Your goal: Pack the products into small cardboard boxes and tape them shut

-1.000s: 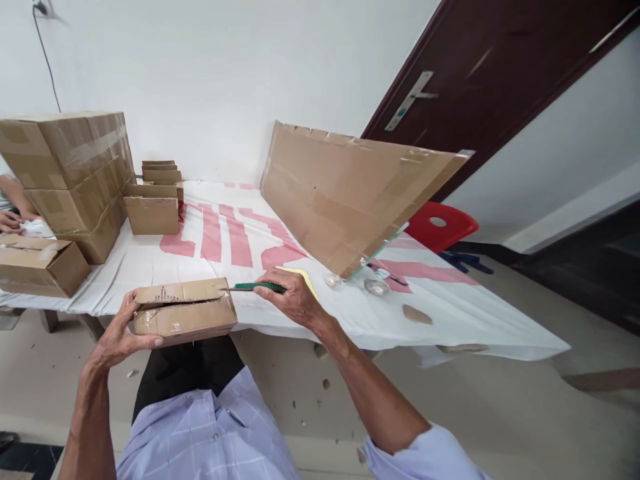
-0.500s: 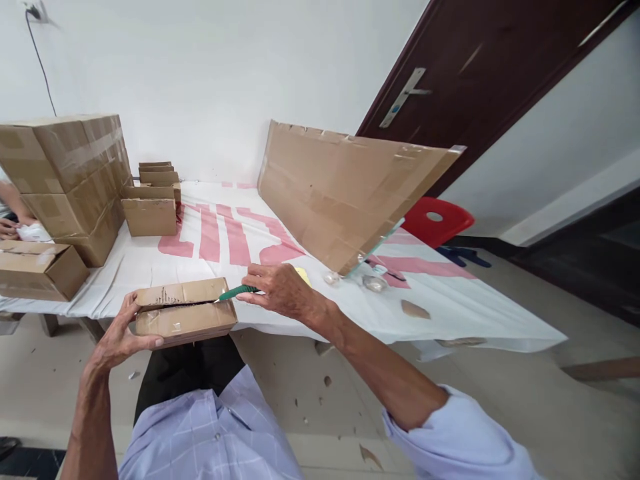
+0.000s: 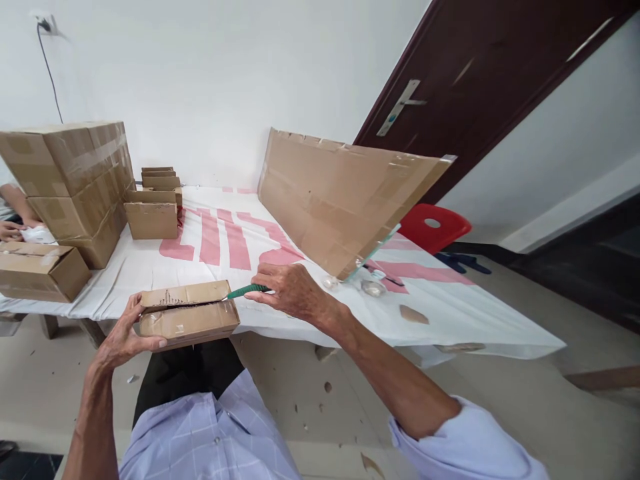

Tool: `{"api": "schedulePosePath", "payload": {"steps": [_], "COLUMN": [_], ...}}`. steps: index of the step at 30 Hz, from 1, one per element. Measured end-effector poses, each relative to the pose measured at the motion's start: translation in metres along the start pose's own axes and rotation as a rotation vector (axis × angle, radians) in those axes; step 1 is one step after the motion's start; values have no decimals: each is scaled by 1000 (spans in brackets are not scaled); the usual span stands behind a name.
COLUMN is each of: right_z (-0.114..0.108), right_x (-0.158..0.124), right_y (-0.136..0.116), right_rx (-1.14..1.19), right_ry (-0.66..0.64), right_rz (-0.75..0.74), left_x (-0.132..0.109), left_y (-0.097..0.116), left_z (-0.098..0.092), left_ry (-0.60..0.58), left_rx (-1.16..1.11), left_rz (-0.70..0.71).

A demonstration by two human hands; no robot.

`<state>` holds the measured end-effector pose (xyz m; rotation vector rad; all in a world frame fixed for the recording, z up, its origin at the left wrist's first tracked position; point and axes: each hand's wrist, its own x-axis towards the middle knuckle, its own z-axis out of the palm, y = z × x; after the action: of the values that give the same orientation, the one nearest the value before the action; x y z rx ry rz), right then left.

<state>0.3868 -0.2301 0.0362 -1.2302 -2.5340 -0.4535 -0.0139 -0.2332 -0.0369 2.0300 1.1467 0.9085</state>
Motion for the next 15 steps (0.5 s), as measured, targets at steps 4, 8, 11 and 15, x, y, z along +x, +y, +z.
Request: {"api": "schedulePosePath", "payload": {"steps": [4,8,11,15], "right_z": [2,-6,8,78], "right_x": [2,-15,-32,-42], "right_y": [1,36,58,42], "right_rx": [-11,-46,9,147], "right_ry": [-43,20,108,30], "right_rz": [-17,116,268,514], "left_x": [0,-1,-1,-2], "left_y": [-2,0,1,3], "left_z": [0,-2,-3,-3], "left_ry": [-8,3,6,3], "left_rx": [4,12,8,-8], "left_rz": [4,-16,-28,-65]}}
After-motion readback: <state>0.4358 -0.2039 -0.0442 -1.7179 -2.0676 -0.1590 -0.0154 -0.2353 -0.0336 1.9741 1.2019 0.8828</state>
